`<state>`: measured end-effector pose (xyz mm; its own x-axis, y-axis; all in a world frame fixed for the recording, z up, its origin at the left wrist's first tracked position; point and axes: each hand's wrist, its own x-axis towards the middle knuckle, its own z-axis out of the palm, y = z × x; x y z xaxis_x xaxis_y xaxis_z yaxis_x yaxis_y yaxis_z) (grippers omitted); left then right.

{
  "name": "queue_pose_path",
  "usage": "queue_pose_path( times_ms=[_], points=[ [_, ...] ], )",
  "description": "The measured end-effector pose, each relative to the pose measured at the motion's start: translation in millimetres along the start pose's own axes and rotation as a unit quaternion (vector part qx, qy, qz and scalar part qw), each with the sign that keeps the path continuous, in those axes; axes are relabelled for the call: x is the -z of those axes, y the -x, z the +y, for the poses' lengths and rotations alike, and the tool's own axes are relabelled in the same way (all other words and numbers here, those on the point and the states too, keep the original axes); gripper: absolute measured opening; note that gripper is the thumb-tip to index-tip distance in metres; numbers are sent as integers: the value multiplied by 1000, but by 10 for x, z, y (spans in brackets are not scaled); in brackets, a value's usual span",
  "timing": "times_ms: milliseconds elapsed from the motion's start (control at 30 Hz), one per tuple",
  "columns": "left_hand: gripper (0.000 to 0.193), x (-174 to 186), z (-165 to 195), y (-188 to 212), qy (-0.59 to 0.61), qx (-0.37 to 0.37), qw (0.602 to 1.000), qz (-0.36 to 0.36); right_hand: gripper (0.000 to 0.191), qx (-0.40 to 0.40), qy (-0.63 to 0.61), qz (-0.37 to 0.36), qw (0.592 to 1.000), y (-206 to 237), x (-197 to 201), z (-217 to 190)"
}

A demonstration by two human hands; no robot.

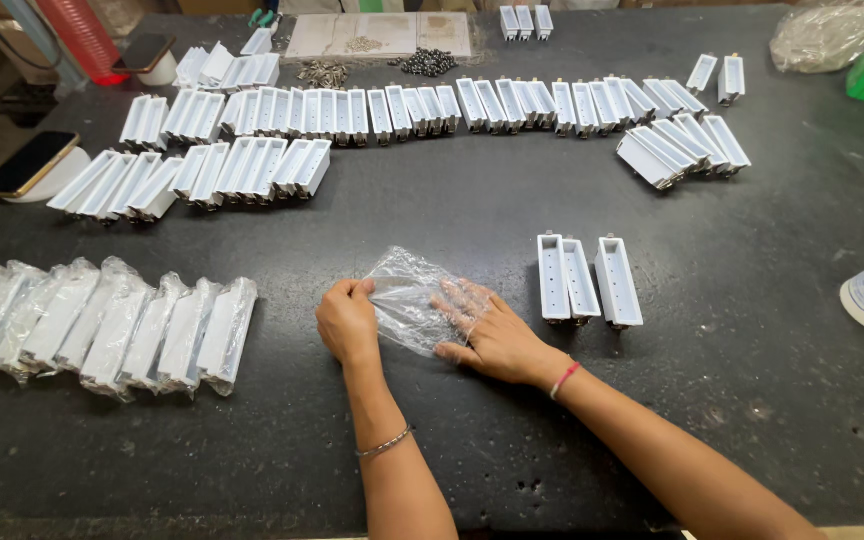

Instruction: The person wraps small white rectangular components in clear plastic bags on a workbench. They pick up each component, place it into a bag, fold the bag around it, and set the wrapped item aside. The process is repeated for multiple components.

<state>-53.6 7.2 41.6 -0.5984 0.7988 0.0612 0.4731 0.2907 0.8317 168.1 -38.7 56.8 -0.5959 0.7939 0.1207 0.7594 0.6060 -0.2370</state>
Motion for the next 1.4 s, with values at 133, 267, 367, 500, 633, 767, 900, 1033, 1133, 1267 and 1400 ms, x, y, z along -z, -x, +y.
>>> queue_pose_path(
  times_ms=[133, 267, 367, 500, 633, 767, 900, 1033, 1133, 1267, 1400],
  points=[
    [14, 159, 46, 86, 39, -17, 999, 30, 74, -7, 27, 3, 1000, 188, 52, -9],
    [17, 331, 101, 164, 58, -7, 997, 53, 67, -1, 22, 26, 999, 363, 100, -38],
    [23, 431, 133, 158, 25, 6, 996, 83, 59, -4, 24, 32, 999, 442, 137, -33],
    [29, 338, 227, 136, 47, -125, 978, 160, 57, 1, -2, 73, 997, 489, 173, -33],
    [34, -118, 342, 243, 57, -172, 968, -175, 50, 32, -48, 99, 993, 506, 198, -62],
    [57, -381, 258, 322, -186, -286, 918, -203, 39, 76, -107, 92, 987, 580, 264, -108],
    [64, -453, 219, 311, -241, -279, 907, -201, 44, 42, -112, 41, 992, 731, 401, -121],
    [65, -476, 252, 313, -247, -264, 910, -204, 44, 51, -100, 70, 991, 916, 500, -150],
    [67, -412, 305, 357, -225, -280, 913, -193, 39, 58, -65, 117, 989, 1027, 528, -175],
    [72, -257, 465, 432, -152, -262, 927, -222, 25, -44, -16, 232, 972, 1111, 600, -117],
    [90, -223, 613, 594, -116, -306, 899, -291, 30, -153, 64, 286, 944, 996, 668, 58]
  ],
)
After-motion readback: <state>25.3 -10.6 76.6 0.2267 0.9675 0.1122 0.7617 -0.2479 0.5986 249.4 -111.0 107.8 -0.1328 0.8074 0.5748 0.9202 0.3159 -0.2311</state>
